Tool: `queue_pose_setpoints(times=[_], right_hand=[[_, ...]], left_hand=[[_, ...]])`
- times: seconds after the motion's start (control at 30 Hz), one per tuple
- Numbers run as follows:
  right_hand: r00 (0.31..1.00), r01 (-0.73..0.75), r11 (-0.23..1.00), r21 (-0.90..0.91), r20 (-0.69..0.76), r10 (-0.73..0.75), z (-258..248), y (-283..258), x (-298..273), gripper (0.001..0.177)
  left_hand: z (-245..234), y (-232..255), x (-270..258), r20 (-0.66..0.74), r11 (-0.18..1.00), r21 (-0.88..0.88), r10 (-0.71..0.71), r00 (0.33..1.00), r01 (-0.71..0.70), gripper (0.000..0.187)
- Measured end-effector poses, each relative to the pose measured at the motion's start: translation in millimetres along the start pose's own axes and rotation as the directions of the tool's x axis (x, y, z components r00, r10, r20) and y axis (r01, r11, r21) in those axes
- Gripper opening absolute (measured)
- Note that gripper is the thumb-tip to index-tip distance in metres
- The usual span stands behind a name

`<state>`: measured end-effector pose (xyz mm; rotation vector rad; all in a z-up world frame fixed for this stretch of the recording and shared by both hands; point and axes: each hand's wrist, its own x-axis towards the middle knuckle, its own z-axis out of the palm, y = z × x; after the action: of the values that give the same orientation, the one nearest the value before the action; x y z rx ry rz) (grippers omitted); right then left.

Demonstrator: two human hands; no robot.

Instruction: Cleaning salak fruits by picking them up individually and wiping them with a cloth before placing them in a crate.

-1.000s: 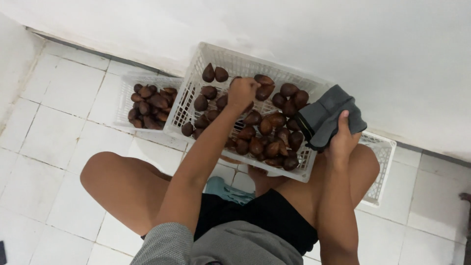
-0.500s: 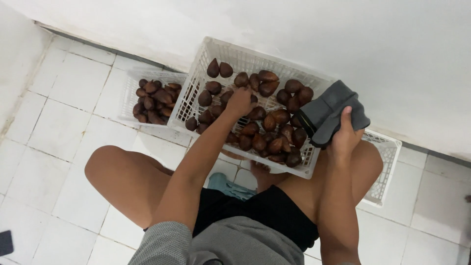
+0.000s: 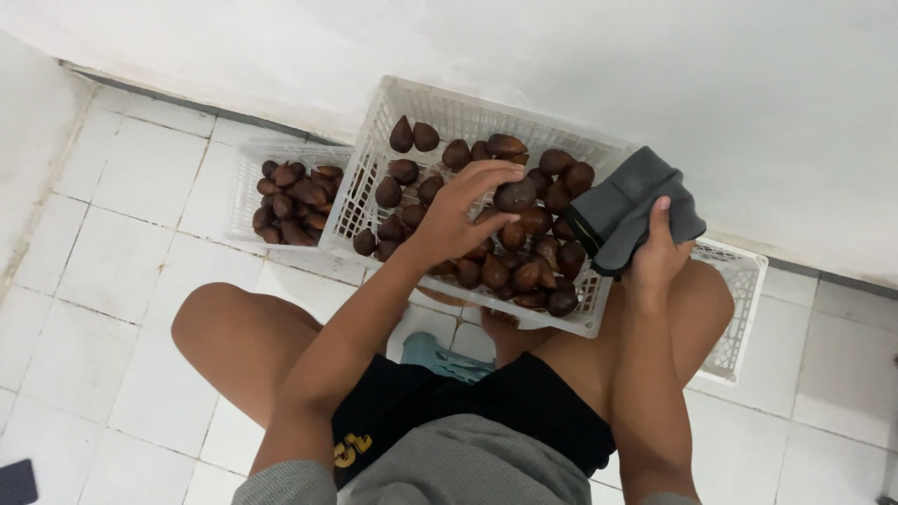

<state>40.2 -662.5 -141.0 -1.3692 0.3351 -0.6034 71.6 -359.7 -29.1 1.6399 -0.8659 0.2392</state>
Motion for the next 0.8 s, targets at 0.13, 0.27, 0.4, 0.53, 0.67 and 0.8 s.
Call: queue_pose_setpoints(times=[0.13, 0.27, 0.4, 0.53, 0.67, 0.8], right_hand=[[0.985, 0.135, 0.991, -0.024, 0.114, -0.131, -4.2, 13.3, -4.7, 0.051], [0.980, 0.170, 0.985, -0.038, 0.107, -0.165, 3.2, 9.5, -10.9, 0.050], [0.986, 0.160, 0.987, -0.020, 0.045, -0.159, 8.8, 7.0, -16.3, 0.046], [0.998, 0.063, 0.998, -0.011, -0.003, -0.063, 16.6, -0.6, -14.9, 0.047], [0.999, -0.030, 1.000, -0.008, -0.012, 0.030, 16.0, -1.8, -12.9, 0.049], [0.997, -0.065, 0.998, -0.013, -0.053, 0.064, 28.2, -12.8, -17.0, 0.051]], left_hand=[[-0.4, 12.6, 1.1, -0.042, 0.996, 0.024, 0.083, 0.996, -0.082, 0.049], [-1.3, 15.4, -3.0, -0.058, 0.991, 0.035, 0.131, 0.990, -0.129, 0.046], [0.1, 10.9, -14.3, -0.073, 0.994, 0.050, 0.102, 0.992, -0.098, 0.041], [-2.4, 21.7, -16.7, -0.074, 0.998, 0.040, 0.052, 0.996, -0.049, 0.043], [-4.2, 24.0, -20.7, -0.081, 0.998, 0.056, 0.042, 0.996, -0.038, 0.039], [-7.3, 26.5, -24.1, -0.061, 0.996, 0.083, 0.028, 0.998, -0.023, 0.029]])
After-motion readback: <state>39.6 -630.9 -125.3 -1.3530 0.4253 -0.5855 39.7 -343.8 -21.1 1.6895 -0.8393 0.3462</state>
